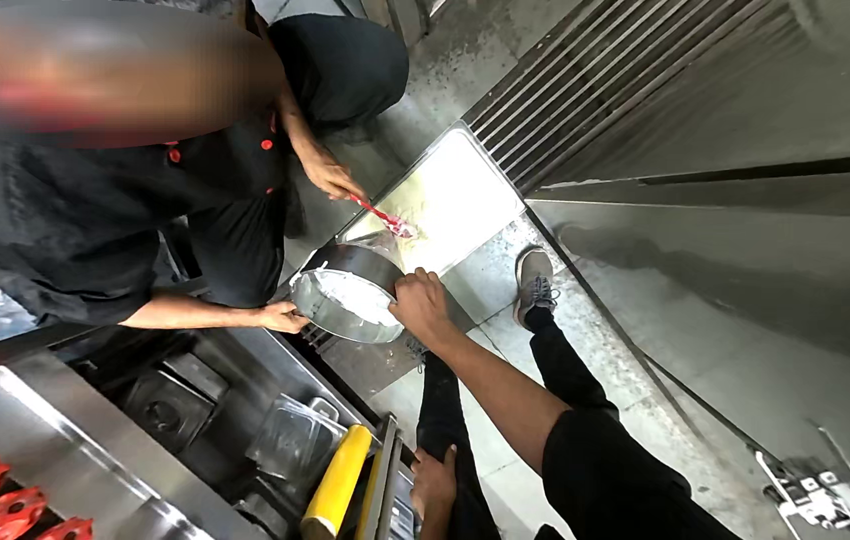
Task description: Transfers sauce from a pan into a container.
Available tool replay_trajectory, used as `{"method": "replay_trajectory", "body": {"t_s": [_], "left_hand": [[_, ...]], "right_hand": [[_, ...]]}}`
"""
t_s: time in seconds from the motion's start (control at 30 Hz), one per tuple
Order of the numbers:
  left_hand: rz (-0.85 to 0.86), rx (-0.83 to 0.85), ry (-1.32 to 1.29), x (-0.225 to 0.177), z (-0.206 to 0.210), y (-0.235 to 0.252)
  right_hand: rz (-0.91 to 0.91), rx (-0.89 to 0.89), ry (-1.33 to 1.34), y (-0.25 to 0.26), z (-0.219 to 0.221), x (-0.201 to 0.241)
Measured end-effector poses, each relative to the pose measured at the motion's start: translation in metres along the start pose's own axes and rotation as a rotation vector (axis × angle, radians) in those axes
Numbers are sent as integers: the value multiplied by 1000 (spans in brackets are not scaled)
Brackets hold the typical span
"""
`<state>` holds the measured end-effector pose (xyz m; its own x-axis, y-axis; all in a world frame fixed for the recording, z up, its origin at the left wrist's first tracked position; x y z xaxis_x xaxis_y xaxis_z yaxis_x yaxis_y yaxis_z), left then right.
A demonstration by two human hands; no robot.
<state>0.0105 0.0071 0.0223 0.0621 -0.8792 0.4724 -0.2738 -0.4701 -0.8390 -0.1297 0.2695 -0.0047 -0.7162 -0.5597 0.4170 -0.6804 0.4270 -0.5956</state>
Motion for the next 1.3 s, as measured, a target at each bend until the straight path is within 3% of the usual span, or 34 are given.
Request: {"method": "replay_trajectory", "body": {"t_s": [0.37, 0.87, 1.07, 1.3], "left_hand": [[3, 12, -19, 5, 7, 4], [54, 120, -227, 31, 7, 10], [162, 195, -526, 67, 1, 24], [325, 179, -1002, 130, -16, 1]], "right_hand": [[-9, 22, -52, 0, -5, 3], [-21, -121, -164, 0, 5, 5], [30, -151, -234, -7, -1, 4], [321, 54, -163, -8, -19, -43]]}}
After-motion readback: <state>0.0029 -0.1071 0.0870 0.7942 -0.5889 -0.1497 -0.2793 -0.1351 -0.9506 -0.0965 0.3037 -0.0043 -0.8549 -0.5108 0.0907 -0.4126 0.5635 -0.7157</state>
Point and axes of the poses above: each hand's wrist, its own y-axis towards the middle knuckle, its own z-axis out of the palm, x = y × z, the point moved 1 cm from there along y, towards the middle knuckle, and after that the axes turned 9 degrees about -y, right-handed, at the moved point
